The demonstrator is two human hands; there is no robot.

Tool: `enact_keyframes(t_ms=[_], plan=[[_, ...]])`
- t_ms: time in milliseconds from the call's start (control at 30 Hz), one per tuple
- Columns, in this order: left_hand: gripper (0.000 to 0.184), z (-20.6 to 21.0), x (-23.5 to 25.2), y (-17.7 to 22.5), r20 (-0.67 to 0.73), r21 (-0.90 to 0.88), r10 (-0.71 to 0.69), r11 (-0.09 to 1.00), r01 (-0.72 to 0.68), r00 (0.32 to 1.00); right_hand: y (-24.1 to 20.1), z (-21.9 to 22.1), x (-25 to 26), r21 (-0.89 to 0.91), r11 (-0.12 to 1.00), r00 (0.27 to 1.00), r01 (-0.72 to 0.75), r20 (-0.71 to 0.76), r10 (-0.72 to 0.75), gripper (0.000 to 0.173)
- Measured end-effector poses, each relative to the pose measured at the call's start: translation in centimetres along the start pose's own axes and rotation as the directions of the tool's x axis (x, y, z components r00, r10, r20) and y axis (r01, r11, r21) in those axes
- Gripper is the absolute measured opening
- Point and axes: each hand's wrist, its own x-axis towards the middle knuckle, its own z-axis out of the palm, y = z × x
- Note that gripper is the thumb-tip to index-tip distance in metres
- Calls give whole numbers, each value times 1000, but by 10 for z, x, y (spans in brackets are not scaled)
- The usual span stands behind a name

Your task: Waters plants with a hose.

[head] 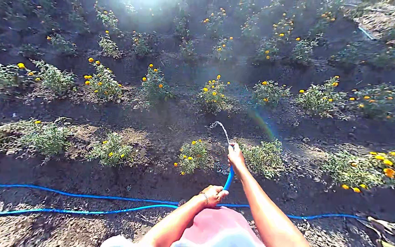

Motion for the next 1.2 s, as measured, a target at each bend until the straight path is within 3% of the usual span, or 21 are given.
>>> enact_keyframes(t_ms=[233,400,667,833,967,1200], plan=[[50,0,-1,-3,97,124,7,992,-19,995,13,-12,-22,31,999,998,36,-48,-35,38],[50,13,5,4,144,121,13,992,-31,989,28,-26,-27,15,999,998,40,-40,-39,38],[50,40,45,31,131,85,42,995,-53,991,50,-69,5,13,999,998,32,59,-33,36],[51,77,112,63,68,99,49,993,-55,996,83,-132,54,7,999,992,49,116,-49,37],[52,135,191,94,22,114,15,993,-17,1000,128,-202,97,42,996,983,79,164,-84,36],[49,228,273,188,-27,-53,-24,998,23,999,202,-344,134,200,980,987,-20,158,-12,36]])
